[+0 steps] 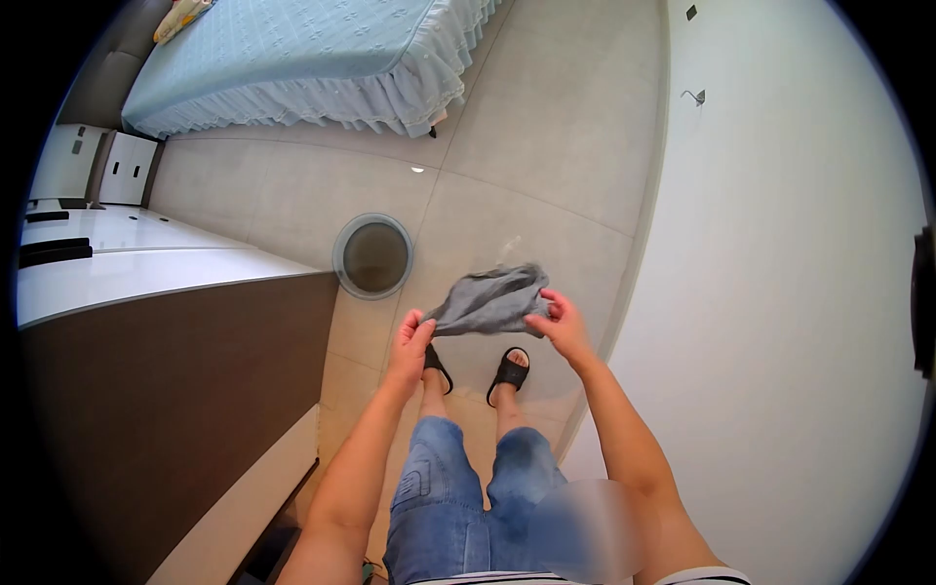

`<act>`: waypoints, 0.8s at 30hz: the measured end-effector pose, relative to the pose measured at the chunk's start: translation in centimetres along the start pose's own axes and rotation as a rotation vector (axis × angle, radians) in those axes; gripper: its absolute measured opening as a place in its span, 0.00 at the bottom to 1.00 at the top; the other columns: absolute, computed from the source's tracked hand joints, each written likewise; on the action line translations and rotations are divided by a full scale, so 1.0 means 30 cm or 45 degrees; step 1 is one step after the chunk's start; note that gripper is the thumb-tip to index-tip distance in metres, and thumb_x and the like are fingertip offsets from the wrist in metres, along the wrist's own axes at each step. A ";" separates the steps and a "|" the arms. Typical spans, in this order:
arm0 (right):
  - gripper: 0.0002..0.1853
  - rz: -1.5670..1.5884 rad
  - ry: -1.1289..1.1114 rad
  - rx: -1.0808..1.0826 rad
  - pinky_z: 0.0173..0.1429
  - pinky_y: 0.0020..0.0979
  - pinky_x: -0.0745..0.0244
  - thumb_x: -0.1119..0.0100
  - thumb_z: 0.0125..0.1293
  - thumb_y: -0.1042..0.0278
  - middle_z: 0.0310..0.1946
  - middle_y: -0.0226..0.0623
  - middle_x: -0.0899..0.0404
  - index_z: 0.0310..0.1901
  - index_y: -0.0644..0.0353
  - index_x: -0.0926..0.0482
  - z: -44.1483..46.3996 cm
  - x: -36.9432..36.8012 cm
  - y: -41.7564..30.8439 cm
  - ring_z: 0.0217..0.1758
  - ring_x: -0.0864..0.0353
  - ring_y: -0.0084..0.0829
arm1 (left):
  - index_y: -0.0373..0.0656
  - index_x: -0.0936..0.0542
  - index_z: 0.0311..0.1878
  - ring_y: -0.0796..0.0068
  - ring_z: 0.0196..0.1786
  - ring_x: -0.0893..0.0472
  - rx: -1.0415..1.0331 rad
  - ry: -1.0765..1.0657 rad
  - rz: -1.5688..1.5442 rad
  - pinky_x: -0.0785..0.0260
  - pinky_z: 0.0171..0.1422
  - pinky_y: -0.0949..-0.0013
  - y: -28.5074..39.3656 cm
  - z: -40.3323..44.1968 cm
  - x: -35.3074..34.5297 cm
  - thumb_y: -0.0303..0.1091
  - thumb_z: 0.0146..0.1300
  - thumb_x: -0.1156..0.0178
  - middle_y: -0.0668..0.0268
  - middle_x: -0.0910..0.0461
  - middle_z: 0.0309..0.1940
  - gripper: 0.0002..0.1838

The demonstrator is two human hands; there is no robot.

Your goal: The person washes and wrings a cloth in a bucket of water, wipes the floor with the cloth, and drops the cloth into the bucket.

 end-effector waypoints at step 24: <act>0.14 0.014 0.142 -0.073 0.33 0.29 0.30 0.36 0.69 0.57 0.24 0.27 0.21 0.39 0.62 0.16 -0.056 -0.152 0.008 0.29 0.27 0.19 | 0.36 0.21 0.40 0.60 0.39 0.19 -0.572 -0.127 1.013 0.27 0.43 0.67 0.034 -0.084 -0.339 0.24 0.65 0.38 0.58 0.20 0.40 0.03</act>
Point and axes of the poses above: each hand's wrist, its own z-axis towards the middle knuckle, its own x-axis out of the back of the hand, y = z × x, the point moved 4 cm from there along z, towards the middle knuckle
